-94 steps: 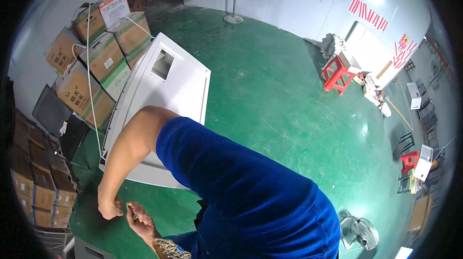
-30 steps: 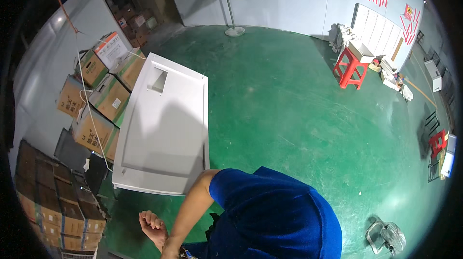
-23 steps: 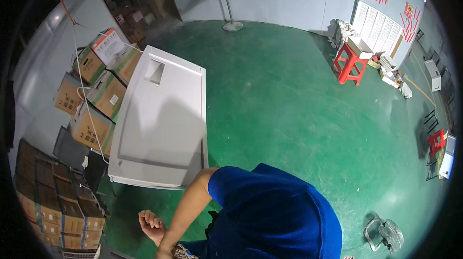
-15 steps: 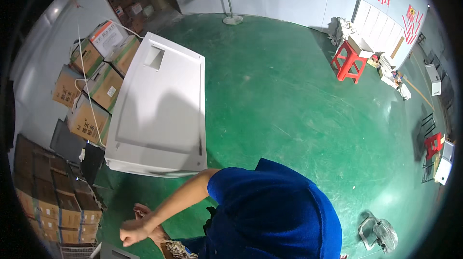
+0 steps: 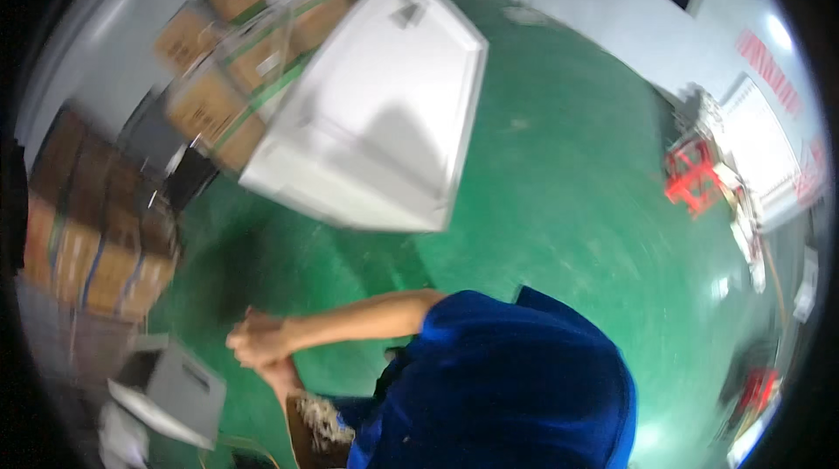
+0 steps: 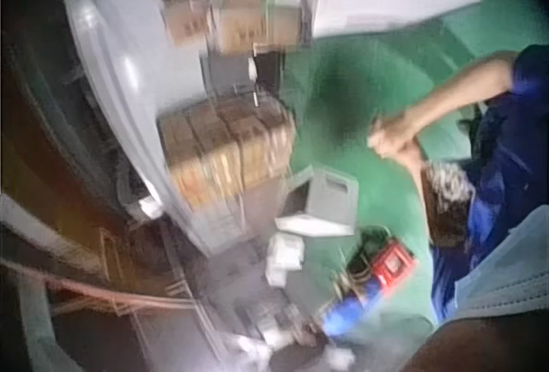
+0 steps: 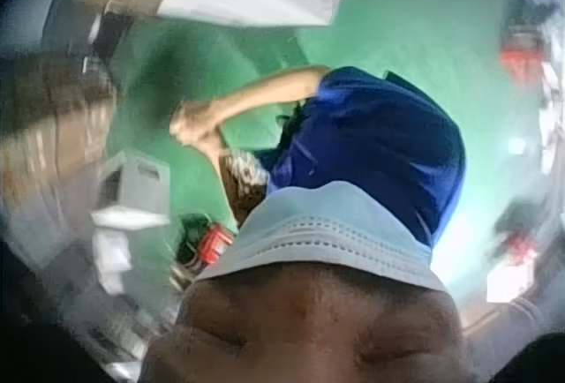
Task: Manually inserting small plastic or metal fasteners into holes on white metal enclosure panels.
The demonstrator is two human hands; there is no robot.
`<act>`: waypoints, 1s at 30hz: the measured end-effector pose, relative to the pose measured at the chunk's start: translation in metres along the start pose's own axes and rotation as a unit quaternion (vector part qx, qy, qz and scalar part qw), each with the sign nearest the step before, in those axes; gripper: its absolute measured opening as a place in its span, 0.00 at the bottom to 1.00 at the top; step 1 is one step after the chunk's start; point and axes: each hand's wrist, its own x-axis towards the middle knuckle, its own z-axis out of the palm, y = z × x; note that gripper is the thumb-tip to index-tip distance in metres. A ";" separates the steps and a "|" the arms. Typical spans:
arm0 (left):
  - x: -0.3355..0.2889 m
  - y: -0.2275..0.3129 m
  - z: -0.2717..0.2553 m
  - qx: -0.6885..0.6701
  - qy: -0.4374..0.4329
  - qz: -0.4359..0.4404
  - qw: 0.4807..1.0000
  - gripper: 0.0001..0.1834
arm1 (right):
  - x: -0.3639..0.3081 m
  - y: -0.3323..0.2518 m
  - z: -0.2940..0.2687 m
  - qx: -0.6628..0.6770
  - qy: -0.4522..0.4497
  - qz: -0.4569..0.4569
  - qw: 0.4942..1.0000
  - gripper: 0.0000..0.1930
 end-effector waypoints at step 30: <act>0.007 0.068 -0.139 -0.468 0.178 -0.001 0.866 0.16 | 0.106 -0.072 0.114 0.403 -0.129 0.015 0.906 0.19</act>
